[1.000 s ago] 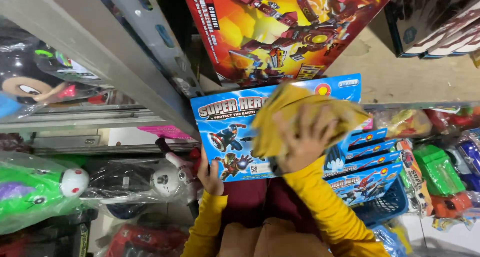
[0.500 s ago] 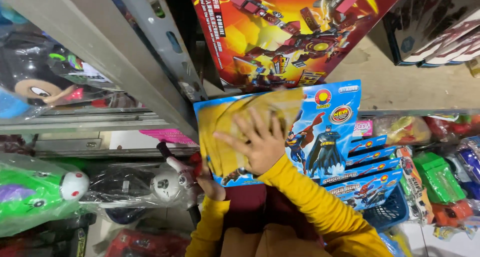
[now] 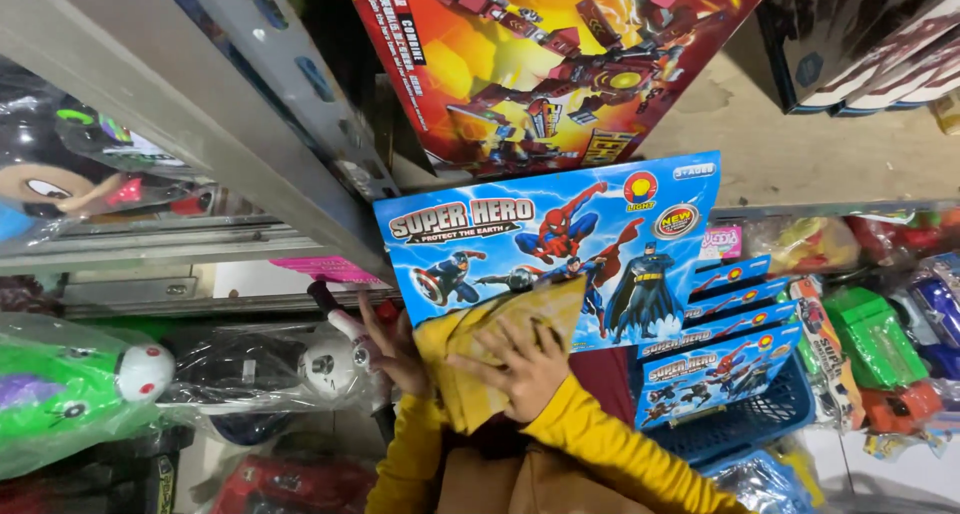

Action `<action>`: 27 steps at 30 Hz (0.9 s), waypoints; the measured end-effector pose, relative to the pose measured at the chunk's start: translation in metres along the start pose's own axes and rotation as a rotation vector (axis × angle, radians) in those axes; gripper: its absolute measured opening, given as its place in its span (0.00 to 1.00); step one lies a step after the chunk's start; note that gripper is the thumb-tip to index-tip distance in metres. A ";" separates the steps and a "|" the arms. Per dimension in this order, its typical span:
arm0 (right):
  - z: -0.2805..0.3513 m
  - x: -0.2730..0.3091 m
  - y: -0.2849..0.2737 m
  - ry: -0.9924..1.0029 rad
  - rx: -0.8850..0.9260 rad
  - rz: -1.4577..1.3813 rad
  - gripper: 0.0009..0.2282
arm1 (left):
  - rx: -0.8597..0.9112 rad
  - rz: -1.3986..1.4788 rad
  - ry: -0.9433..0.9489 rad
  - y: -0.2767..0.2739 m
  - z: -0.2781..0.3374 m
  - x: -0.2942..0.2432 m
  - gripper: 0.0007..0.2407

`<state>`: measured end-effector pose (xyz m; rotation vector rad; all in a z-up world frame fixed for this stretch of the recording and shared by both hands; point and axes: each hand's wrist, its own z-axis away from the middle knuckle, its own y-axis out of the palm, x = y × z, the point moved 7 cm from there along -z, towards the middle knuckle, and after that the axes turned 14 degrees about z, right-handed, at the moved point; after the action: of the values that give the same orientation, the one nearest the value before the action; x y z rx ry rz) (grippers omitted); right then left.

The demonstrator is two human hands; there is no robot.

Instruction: Clean and organize toy boxes on the action figure section shelves using a cloth.

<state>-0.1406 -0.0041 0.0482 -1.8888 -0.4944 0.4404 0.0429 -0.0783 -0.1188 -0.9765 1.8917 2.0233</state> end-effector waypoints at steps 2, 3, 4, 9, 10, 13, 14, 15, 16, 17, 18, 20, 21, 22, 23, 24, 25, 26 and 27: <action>0.005 -0.032 -0.013 0.078 -0.072 0.045 0.35 | -0.076 -0.051 -0.013 0.014 0.005 -0.011 0.36; 0.008 -0.049 -0.023 0.159 -0.148 0.090 0.32 | -0.147 -0.102 -0.025 0.019 0.008 -0.018 0.36; 0.014 -0.052 -0.021 0.162 -0.148 0.090 0.32 | -0.145 -0.103 -0.027 0.038 0.009 -0.028 0.36; 0.052 -0.050 0.003 0.203 -0.163 0.393 0.28 | 0.221 -0.351 0.136 0.097 0.011 -0.049 0.32; 0.054 -0.060 -0.001 0.205 -0.163 0.390 0.28 | 0.222 -0.354 0.135 0.098 0.012 -0.051 0.32; 0.055 -0.087 -0.006 0.286 -0.099 0.167 0.28 | 0.272 -0.420 0.214 0.099 0.015 -0.057 0.25; 0.062 -0.099 -0.015 0.483 -0.207 0.162 0.28 | 0.247 -0.395 0.166 0.090 0.016 -0.051 0.24; 0.071 -0.110 -0.024 0.679 -0.317 0.154 0.29 | 0.221 -0.370 0.118 0.081 0.016 -0.044 0.24; 0.073 -0.101 -0.019 0.681 -0.321 0.157 0.29 | 0.226 -0.369 0.120 0.080 0.015 -0.044 0.24; 0.066 -0.084 -0.007 0.534 -0.198 0.191 0.30 | 0.223 -0.393 0.126 0.079 0.014 -0.043 0.23; 0.061 -0.067 0.007 0.383 -0.075 0.223 0.32 | 0.217 -0.416 0.133 0.077 0.013 -0.043 0.23; 0.058 -0.092 -0.005 0.388 -0.145 0.200 0.32 | 0.211 -0.433 0.140 0.069 0.012 -0.042 0.23; 0.058 -0.104 -0.013 0.396 -0.210 0.175 0.31 | 0.204 -0.452 0.143 0.064 0.012 -0.042 0.22; 0.047 -0.109 -0.024 0.394 -0.208 0.174 0.31 | 0.201 -0.452 0.142 0.058 0.012 -0.042 0.22; 0.039 -0.121 -0.037 0.498 -0.225 0.186 0.31 | 0.206 -0.469 0.152 0.053 0.012 -0.042 0.22; 0.033 -0.134 -0.051 0.602 -0.241 0.205 0.32 | 0.211 -0.480 0.160 0.050 0.013 -0.039 0.22; 0.033 -0.126 -0.043 0.599 -0.237 0.210 0.32 | 0.208 -0.476 0.157 0.051 0.014 -0.038 0.22; 0.026 -0.114 -0.034 0.511 -0.229 0.264 0.31 | 0.210 -0.456 0.138 0.054 0.011 -0.036 0.22; 0.020 -0.102 -0.025 0.423 -0.220 0.317 0.30 | 0.213 -0.435 0.118 0.057 0.007 -0.034 0.22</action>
<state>-0.2405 -0.0341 0.0719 -2.2097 0.0430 0.1824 0.0345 -0.0711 -0.0530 -1.3319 1.7146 1.5162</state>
